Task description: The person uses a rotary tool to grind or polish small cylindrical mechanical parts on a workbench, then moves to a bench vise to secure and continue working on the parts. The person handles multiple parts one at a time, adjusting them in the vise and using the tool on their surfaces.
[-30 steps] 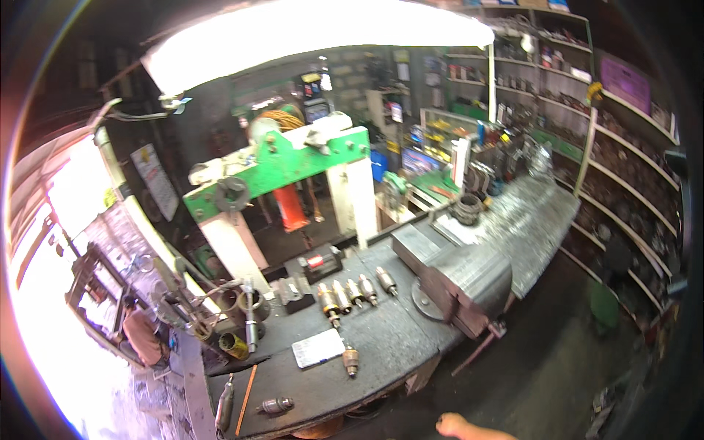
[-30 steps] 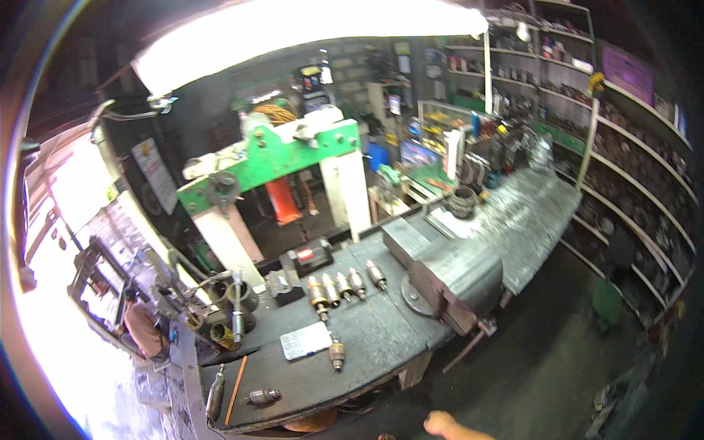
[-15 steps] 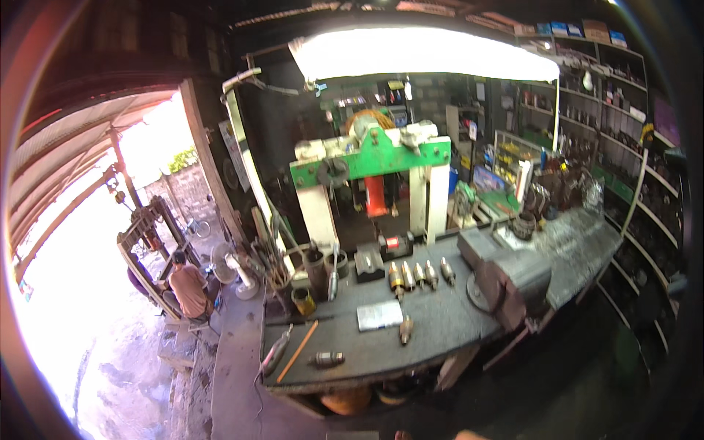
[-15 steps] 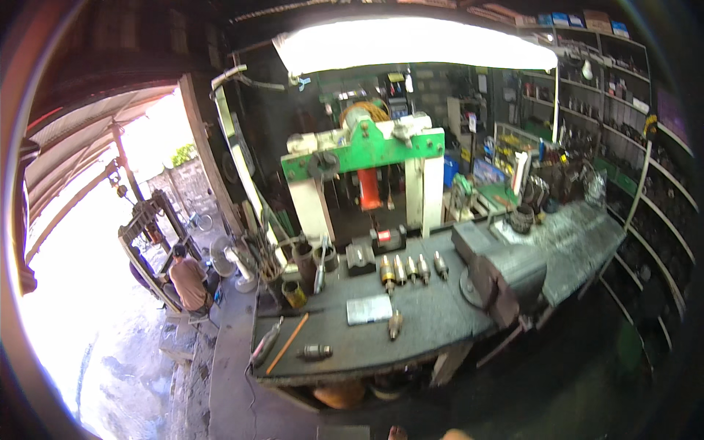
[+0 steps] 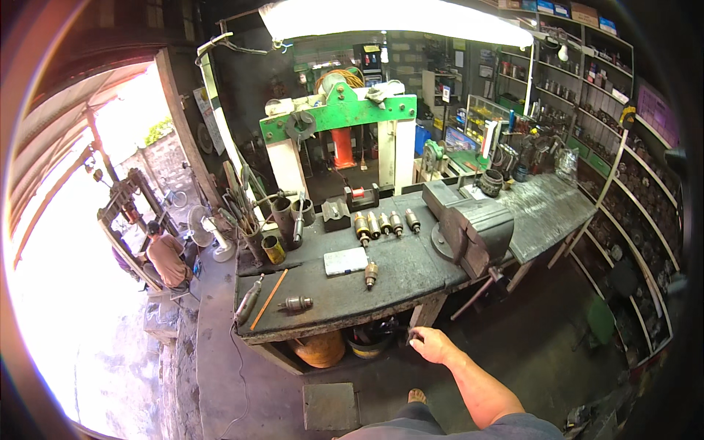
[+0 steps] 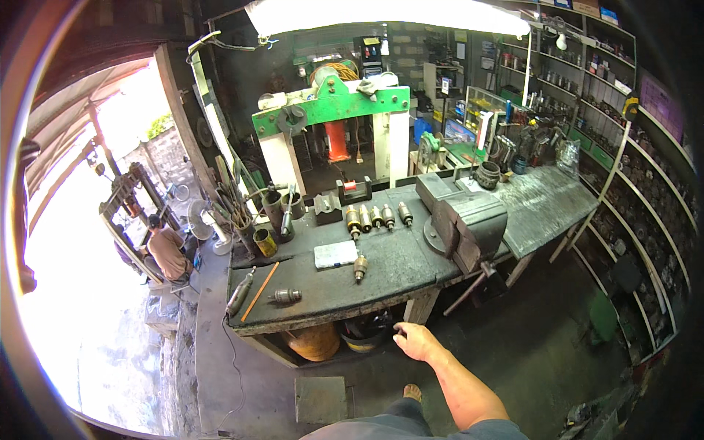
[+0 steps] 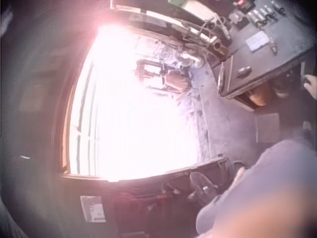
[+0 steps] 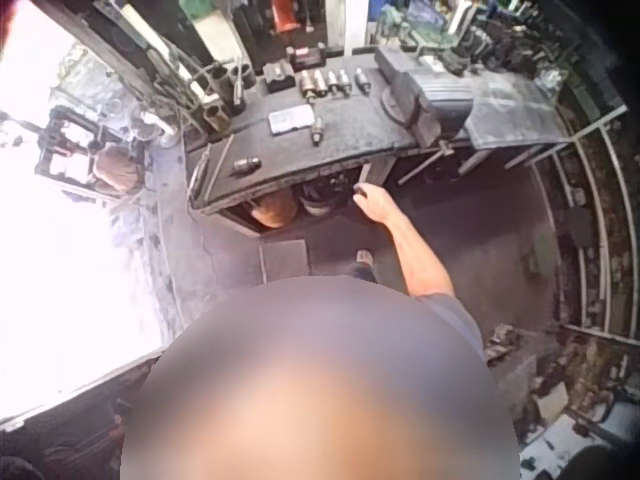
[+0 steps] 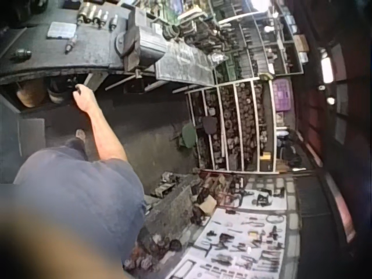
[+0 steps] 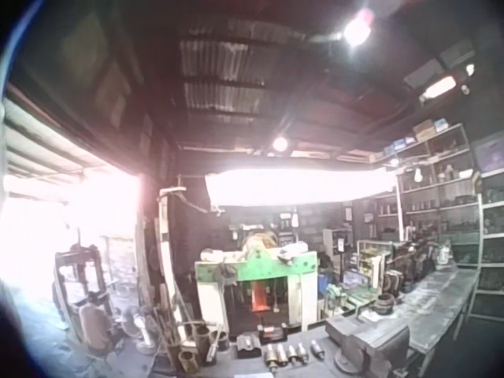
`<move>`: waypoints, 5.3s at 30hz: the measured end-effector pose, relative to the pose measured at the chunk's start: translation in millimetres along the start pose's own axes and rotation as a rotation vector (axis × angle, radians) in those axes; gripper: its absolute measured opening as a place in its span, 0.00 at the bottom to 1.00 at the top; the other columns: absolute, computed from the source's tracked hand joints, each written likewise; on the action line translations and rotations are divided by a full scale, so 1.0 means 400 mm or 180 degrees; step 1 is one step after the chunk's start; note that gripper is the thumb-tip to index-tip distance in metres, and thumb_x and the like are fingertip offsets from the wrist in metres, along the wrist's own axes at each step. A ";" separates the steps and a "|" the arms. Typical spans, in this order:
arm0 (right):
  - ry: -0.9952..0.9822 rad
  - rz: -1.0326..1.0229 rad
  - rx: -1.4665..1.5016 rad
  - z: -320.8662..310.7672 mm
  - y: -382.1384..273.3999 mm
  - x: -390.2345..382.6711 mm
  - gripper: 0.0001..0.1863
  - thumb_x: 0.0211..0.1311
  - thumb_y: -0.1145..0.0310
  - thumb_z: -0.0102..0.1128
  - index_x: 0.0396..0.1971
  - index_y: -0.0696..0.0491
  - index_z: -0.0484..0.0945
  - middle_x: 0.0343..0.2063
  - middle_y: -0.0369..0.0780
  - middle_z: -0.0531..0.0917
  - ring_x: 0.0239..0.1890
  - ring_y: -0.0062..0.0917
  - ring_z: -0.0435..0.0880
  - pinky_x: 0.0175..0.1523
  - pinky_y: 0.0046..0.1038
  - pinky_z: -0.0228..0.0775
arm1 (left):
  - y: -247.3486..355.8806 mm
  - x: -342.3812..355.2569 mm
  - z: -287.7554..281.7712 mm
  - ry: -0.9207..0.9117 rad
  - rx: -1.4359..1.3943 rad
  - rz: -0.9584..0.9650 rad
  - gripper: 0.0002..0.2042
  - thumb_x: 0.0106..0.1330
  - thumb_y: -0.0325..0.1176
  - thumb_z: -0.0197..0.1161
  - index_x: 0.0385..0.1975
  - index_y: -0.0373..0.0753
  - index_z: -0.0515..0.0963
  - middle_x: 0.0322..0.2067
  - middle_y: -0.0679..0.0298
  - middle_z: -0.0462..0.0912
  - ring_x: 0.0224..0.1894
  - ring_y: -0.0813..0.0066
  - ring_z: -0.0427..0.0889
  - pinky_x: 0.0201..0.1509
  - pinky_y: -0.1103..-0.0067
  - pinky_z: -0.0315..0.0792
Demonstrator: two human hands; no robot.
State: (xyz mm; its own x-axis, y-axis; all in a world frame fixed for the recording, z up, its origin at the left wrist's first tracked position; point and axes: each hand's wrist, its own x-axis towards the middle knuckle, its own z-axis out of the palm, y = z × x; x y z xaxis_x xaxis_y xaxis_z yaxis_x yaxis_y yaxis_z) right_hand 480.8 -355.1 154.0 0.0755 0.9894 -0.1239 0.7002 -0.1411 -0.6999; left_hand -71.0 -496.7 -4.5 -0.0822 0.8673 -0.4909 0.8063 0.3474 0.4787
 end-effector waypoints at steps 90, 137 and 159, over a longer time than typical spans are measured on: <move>0.2477 -0.2887 -0.0996 -1.361 -0.405 1.892 0.19 0.87 0.70 0.58 0.69 0.64 0.79 0.65 0.49 0.87 0.68 0.40 0.85 0.77 0.37 0.71 | 1.438 1.243 -0.022 0.1685 0.0386 0.0949 0.23 0.79 0.47 0.64 0.68 0.42 0.82 0.76 0.52 0.78 0.81 0.50 0.70 0.88 0.43 0.56; 0.1170 0.0757 0.2915 -0.738 0.742 -0.405 0.25 0.80 0.50 0.74 0.53 0.60 0.88 0.40 0.39 0.92 0.44 0.22 0.85 0.52 0.35 0.80 | 2.096 -0.168 0.630 -0.0998 0.1089 0.5595 0.32 0.52 0.40 0.87 0.62 0.49 0.90 0.58 0.52 0.89 0.57 0.43 0.86 0.65 0.52 0.79; 0.0919 0.0690 0.4247 -1.082 1.179 -0.470 0.26 0.87 0.41 0.63 0.47 0.53 0.89 0.34 0.36 0.92 0.16 0.10 0.70 0.18 0.20 0.61 | 2.538 -0.227 1.044 -0.1322 0.0437 0.6175 0.35 0.49 0.28 0.90 0.63 0.41 0.87 0.63 0.52 0.88 0.63 0.42 0.84 0.70 0.53 0.77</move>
State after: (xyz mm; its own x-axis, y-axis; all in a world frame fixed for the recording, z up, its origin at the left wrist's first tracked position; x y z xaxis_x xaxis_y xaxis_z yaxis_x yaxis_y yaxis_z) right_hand 1104.2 -593.1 151.7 0.3522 0.8925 -0.2817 -0.5351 -0.0548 -0.8430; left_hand 999.5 -371.6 221.9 0.9026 -0.1453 0.4051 -0.3336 -0.8309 0.4453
